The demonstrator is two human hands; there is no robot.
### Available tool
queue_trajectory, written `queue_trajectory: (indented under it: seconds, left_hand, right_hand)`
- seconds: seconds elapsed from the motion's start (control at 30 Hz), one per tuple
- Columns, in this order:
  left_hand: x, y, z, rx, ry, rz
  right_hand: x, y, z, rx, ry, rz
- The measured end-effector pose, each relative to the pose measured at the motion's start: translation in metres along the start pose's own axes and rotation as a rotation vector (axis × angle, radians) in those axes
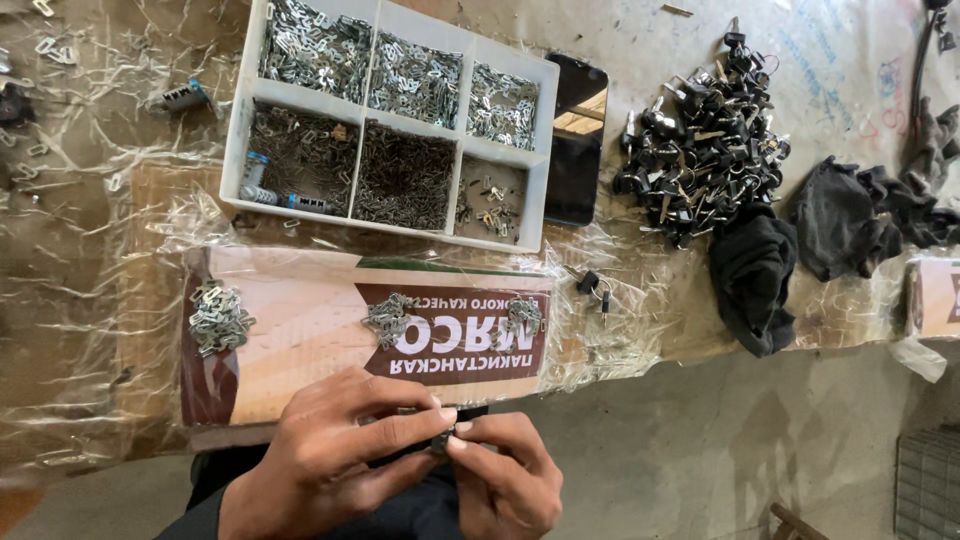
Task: The person sits at a workbench assembling small metal fittings by hand. They pick a cylindrical metal body and a spring from a compartment tray, insert the spring into the body, press the parts together, and set the finished assembly aside, repeating the cycle with new components.
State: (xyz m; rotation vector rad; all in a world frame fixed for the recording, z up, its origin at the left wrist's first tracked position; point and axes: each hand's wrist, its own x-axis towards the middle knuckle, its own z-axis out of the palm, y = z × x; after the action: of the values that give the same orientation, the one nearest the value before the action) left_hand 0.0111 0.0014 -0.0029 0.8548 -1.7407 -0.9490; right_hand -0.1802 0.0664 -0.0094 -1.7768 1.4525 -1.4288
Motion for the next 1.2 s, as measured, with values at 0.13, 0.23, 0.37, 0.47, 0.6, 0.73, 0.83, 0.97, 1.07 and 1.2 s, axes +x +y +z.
queue_trajectory:
  seconds: [0.13,0.23,0.37,0.47,0.6,0.73,0.83,0.97,1.07,1.2]
  left_hand:
    - [-0.002,-0.001,0.0,-0.053,0.001,-0.032]
    - [-0.003,-0.001,0.0,-0.086,-0.007,-0.07]
    - [-0.003,-0.001,0.001,-0.094,0.001,-0.039]
    - [-0.003,-0.001,0.002,-0.098,0.0,-0.019]
    - [-0.004,-0.001,0.001,-0.102,-0.009,-0.023]
    - [-0.004,0.0,0.002,-0.093,-0.003,-0.04]
    - [-0.004,0.0,0.0,-0.094,-0.001,-0.032]
    - [-0.003,0.001,-0.001,-0.094,-0.007,-0.017]
    - [-0.003,0.001,-0.002,-0.088,-0.015,0.0]
    - [-0.003,0.002,-0.001,-0.082,-0.018,0.013]
  right_hand:
    - [-0.008,0.004,0.002,0.079,0.035,0.035]
    - [-0.013,0.006,0.007,0.214,0.159,0.133]
    - [-0.015,0.009,0.008,0.148,0.126,0.01]
    - [-0.015,0.008,0.011,0.157,0.155,0.034]
    - [-0.016,0.006,0.014,0.185,0.175,0.072]
    - [-0.017,0.004,0.012,0.216,0.125,0.129]
    - [-0.018,0.0,0.007,0.269,0.078,0.21]
    - [-0.017,0.001,-0.002,0.332,-0.024,0.284]
    - [-0.017,0.002,-0.01,0.381,-0.087,0.358]
    - [-0.019,0.004,-0.017,0.471,-0.141,0.423]
